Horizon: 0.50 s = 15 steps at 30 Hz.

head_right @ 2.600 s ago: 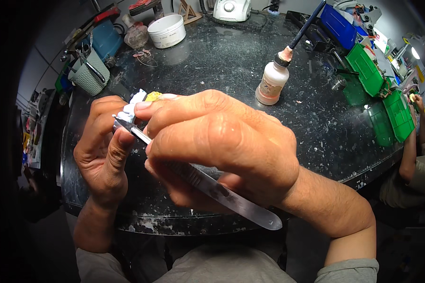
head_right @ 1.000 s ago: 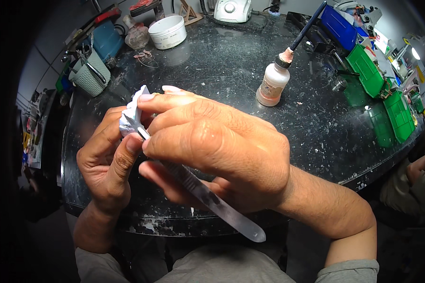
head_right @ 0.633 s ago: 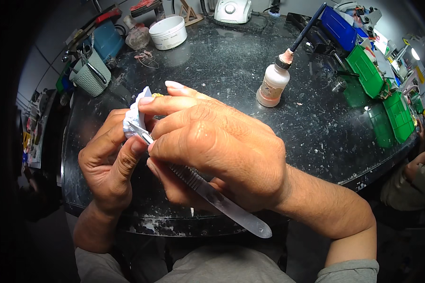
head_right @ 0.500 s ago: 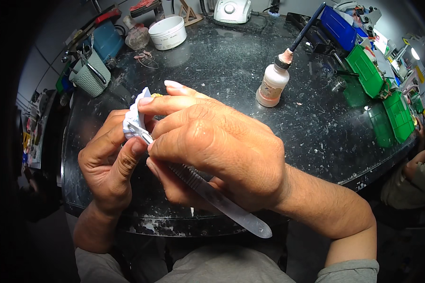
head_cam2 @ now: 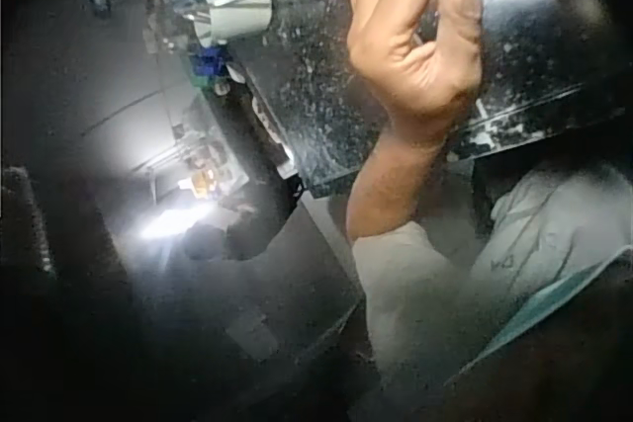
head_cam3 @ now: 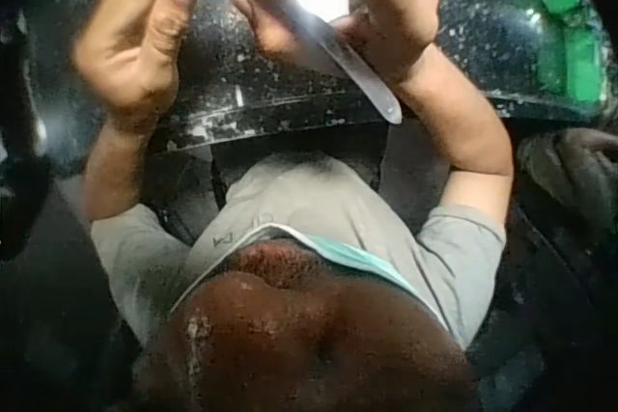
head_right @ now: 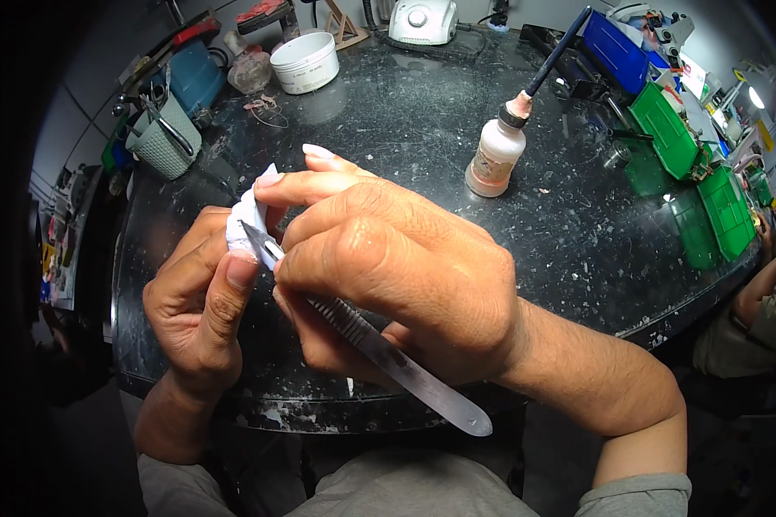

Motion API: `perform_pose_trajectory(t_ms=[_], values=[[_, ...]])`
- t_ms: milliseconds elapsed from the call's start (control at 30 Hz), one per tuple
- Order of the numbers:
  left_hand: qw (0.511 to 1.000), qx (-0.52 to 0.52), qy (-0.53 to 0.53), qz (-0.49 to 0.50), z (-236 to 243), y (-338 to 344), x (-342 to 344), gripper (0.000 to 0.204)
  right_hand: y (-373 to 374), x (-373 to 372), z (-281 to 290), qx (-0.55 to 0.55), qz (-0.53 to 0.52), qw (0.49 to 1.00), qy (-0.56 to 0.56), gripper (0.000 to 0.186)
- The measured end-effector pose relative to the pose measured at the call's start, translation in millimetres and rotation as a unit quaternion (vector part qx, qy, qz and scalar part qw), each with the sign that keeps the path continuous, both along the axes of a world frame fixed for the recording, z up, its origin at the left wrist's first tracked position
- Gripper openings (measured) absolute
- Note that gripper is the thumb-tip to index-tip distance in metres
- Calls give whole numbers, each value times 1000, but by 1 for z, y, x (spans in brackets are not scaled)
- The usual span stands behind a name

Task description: The dental prosthetist uses tools to modify and sculpt dental models on a laboratory bench.

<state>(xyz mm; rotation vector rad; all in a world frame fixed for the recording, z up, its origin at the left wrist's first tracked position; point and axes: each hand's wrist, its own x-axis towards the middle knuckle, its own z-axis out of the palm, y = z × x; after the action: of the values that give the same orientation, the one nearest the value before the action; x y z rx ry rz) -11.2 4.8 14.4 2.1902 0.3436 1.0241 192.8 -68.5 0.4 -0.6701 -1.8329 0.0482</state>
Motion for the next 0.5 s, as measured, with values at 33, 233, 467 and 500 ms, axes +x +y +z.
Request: perform_pose_trajectory(t_ms=[33, 233, 467, 500], values=[[1000, 0, 0, 0, 0, 1, 0, 24, 0, 0, 0, 0, 0, 1000, 0, 34], [1000, 19, 3, 3, -1, 0, 0, 23, -1, -1, 3, -14, 1, 1000, 3, 33], [999, 27, -29, 24, -8, 3, 1, 23, -2, -2, 3, -7, -1, 1000, 5, 33], [999, 23, -31, 23, -8, 4, 1, 23, -2, -2, 3, -12, -3, 1000, 7, 34]])
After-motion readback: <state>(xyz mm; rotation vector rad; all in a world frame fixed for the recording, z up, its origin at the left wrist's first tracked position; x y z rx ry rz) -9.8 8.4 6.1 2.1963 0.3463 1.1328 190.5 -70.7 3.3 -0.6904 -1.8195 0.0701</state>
